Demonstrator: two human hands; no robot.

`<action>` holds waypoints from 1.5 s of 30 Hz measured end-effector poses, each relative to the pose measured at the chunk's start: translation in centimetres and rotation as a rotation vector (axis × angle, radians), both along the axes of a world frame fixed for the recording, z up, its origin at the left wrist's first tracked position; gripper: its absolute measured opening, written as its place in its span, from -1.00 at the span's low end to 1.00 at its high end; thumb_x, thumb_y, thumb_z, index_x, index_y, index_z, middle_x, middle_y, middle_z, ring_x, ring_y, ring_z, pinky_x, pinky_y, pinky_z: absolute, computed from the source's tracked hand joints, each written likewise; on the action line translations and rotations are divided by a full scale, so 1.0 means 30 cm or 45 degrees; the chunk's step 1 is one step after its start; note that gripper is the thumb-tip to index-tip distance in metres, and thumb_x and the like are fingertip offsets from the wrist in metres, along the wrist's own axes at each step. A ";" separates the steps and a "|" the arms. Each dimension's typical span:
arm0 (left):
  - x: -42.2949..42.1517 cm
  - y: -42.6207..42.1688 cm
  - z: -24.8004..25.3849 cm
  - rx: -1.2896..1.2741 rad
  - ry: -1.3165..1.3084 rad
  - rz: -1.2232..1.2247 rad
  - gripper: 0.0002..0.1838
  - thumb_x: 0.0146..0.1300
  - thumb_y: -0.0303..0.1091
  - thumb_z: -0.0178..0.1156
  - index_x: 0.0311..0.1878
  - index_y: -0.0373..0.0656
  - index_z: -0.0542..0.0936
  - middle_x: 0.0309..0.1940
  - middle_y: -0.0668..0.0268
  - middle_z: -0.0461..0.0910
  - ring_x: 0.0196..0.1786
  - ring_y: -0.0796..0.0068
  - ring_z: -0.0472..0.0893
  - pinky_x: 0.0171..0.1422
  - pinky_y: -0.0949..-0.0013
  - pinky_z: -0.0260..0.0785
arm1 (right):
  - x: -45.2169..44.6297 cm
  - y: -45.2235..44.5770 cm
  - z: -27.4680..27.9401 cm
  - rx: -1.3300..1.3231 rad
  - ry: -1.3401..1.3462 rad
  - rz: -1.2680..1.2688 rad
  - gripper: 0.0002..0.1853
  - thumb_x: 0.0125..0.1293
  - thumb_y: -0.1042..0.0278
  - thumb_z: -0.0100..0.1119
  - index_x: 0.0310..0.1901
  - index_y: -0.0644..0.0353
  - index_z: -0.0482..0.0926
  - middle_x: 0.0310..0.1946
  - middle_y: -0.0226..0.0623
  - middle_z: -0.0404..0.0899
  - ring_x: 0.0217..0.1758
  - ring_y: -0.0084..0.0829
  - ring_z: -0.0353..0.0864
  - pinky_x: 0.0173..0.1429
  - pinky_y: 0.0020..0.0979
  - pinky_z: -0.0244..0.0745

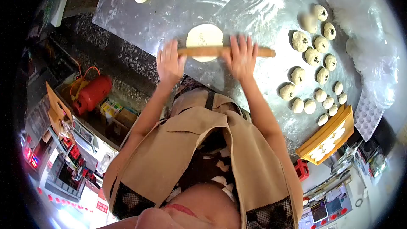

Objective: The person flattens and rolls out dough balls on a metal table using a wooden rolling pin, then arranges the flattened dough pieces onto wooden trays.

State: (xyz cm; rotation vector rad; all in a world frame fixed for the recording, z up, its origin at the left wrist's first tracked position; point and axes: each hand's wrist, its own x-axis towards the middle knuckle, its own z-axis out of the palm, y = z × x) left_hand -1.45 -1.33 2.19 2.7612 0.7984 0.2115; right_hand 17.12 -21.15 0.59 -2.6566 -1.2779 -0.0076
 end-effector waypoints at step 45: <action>-0.242 0.269 -0.105 0.232 0.170 0.986 -0.35 0.41 0.14 -0.04 0.42 -0.05 0.34 0.47 0.00 0.18 0.51 -0.11 0.12 0.50 -0.36 -0.17 | 0.117 0.833 -0.039 0.391 0.073 0.678 -0.26 0.34 -0.24 0.03 0.38 0.12 0.31 0.41 0.01 0.24 0.40 0.05 0.31 0.42 0.05 0.19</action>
